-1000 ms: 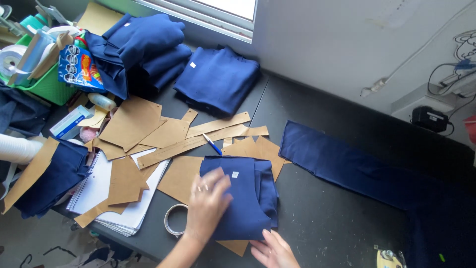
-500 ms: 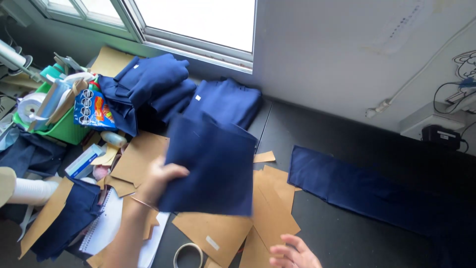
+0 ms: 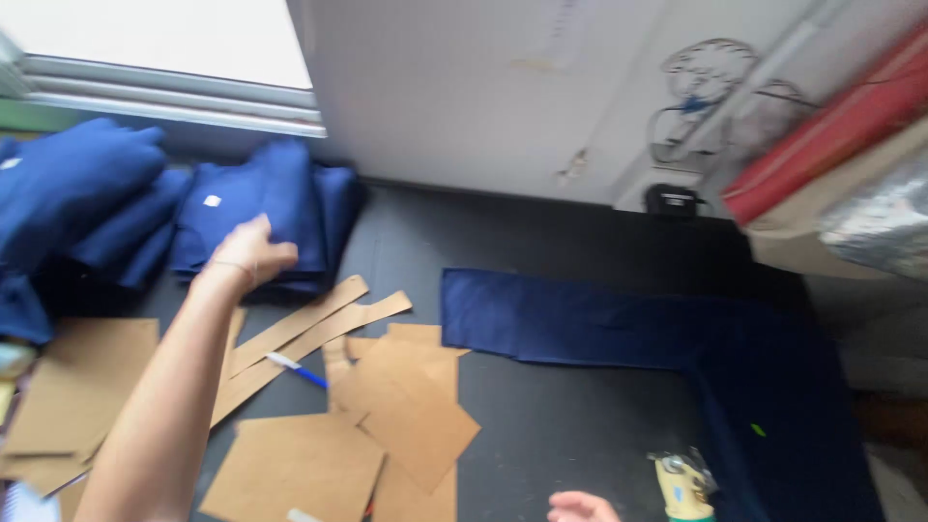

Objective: Cutting fabric pieces using cardboard patterns and an electric rotary cutter

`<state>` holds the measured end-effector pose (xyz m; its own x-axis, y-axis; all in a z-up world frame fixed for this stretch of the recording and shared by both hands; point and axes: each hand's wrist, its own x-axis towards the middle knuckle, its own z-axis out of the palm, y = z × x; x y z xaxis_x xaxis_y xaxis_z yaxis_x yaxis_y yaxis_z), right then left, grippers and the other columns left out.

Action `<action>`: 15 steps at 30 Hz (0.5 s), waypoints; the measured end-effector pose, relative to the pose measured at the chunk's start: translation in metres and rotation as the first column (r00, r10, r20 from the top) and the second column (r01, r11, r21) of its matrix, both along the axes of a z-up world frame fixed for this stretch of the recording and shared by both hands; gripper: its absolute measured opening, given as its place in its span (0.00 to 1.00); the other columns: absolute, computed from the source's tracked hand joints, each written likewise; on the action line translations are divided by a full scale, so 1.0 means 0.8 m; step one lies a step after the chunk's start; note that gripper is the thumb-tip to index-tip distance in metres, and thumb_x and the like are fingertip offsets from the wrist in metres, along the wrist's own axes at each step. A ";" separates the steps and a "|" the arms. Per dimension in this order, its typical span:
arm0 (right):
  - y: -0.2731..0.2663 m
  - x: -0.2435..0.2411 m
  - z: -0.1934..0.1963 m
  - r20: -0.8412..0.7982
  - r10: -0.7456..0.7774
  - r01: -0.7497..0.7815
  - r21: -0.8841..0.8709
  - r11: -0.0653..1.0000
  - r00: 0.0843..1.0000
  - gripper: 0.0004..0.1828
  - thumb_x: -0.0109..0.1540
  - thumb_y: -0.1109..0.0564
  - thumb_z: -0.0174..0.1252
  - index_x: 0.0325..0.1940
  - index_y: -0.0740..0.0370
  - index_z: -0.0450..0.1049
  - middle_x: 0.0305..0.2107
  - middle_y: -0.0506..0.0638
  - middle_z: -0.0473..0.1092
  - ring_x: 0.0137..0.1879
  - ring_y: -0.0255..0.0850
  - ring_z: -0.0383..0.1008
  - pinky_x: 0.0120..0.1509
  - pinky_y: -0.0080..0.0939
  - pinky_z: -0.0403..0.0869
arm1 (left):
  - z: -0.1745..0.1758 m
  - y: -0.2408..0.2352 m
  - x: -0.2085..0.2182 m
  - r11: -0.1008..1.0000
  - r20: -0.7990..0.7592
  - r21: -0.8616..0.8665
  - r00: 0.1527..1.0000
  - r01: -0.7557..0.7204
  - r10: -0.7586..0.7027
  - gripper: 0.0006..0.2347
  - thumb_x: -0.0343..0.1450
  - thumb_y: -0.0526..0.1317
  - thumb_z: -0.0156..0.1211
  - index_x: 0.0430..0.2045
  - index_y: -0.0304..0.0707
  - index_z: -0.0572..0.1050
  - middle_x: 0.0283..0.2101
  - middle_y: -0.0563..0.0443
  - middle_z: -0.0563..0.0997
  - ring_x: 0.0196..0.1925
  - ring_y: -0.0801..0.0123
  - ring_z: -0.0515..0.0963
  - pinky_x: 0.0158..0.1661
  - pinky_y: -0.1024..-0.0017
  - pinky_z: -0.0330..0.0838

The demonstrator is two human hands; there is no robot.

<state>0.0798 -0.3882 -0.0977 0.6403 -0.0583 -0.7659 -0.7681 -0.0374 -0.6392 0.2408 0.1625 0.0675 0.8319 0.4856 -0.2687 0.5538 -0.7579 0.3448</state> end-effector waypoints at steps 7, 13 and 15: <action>-0.118 -0.017 0.064 0.263 0.500 0.274 -0.960 0.053 0.825 0.48 0.30 0.39 0.63 0.54 0.53 0.65 0.37 0.56 0.68 0.43 0.51 0.68 0.48 0.49 0.67 | -0.107 -0.219 -0.079 0.909 0.275 0.298 0.886 0.290 -0.373 0.29 0.51 0.44 0.57 0.48 0.55 0.59 0.61 0.49 0.50 0.62 0.58 0.50 0.49 0.34 0.44; -0.127 -0.013 0.055 0.224 0.414 0.192 -0.974 0.117 0.882 0.37 0.33 0.43 0.60 0.47 0.41 0.67 0.31 0.47 0.65 0.37 0.48 0.69 0.35 0.48 0.68 | -0.097 -0.327 -0.103 0.937 0.502 0.089 0.798 0.337 -0.334 0.15 0.58 0.36 0.51 0.37 0.53 0.68 0.48 0.60 0.68 0.45 0.65 0.70 0.52 0.48 0.52; -0.082 -0.026 0.103 0.268 0.396 0.197 -0.957 0.211 0.878 0.35 0.32 0.45 0.58 0.44 0.44 0.68 0.26 0.49 0.61 0.31 0.48 0.65 0.34 0.44 0.66 | -0.102 -0.358 -0.128 0.895 0.482 0.163 0.758 0.416 -0.440 0.18 0.54 0.34 0.52 0.37 0.52 0.67 0.50 0.57 0.66 0.50 0.65 0.66 0.51 0.44 0.49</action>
